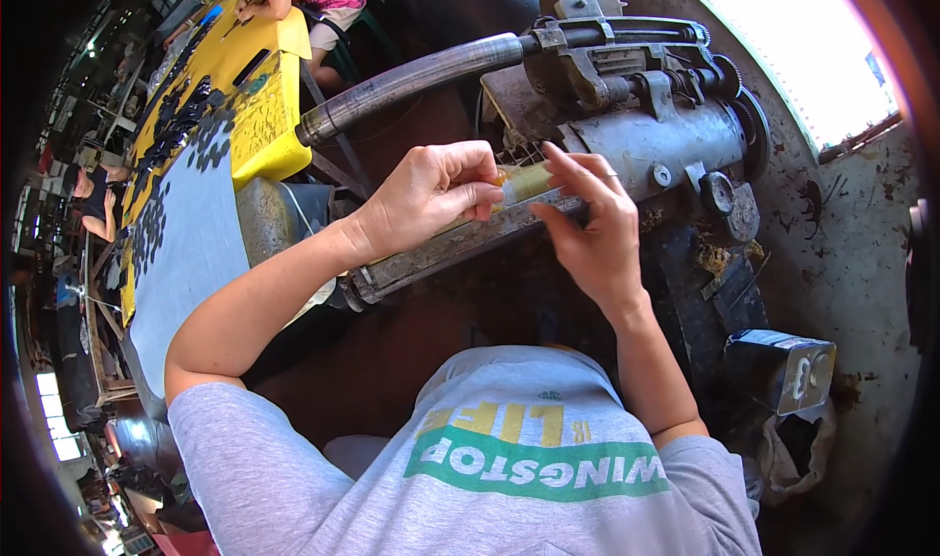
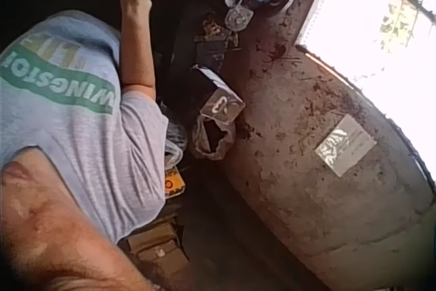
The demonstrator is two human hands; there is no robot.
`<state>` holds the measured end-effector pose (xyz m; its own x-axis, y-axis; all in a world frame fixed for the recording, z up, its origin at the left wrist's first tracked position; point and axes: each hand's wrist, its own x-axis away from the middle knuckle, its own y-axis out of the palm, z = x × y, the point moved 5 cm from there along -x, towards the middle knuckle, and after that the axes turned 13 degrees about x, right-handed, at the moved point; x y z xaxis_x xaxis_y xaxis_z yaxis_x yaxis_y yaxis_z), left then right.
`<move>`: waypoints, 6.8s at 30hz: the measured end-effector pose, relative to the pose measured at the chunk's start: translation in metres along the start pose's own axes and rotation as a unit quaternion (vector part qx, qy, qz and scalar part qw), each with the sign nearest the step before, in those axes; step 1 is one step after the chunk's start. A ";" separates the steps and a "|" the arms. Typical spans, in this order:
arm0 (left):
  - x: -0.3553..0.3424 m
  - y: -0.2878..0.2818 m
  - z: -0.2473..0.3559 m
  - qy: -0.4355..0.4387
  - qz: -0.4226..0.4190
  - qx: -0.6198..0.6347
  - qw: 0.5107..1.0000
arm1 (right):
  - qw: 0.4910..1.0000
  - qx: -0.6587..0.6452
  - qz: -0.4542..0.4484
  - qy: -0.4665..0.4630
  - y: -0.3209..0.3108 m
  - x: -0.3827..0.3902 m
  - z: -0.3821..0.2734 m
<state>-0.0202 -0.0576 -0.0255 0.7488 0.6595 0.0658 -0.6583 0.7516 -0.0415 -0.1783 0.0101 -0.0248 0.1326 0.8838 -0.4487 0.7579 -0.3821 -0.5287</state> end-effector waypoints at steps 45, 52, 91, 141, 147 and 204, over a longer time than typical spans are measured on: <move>0.016 0.013 0.022 0.004 0.131 0.025 0.991 | 0.902 0.353 0.111 0.221 -0.289 -0.161 0.312; 0.013 0.013 0.010 0.033 0.234 0.044 0.971 | 0.843 0.503 -0.182 0.053 -0.242 -0.223 0.405; 0.017 0.018 0.020 0.072 0.318 0.062 0.943 | 0.961 0.183 -0.013 0.208 -0.232 -0.164 0.327; -0.119 0.296 -0.122 -0.206 -0.208 0.366 0.883 | 0.940 0.081 0.043 0.329 -0.206 0.153 0.172; -0.125 0.301 -0.126 -0.203 -0.209 0.364 0.884 | 0.940 0.085 0.063 0.324 -0.210 0.153 0.176; -0.130 0.291 -0.137 -0.141 -0.142 0.369 0.907 | 0.891 -0.252 0.097 0.365 -0.181 0.181 0.201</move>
<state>-0.2985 0.0772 -0.1827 0.9154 0.3325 0.2269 -0.3920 0.6084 0.6900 -0.4201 0.1851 -0.1552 0.5331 0.8246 0.1893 0.8416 -0.5397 -0.0193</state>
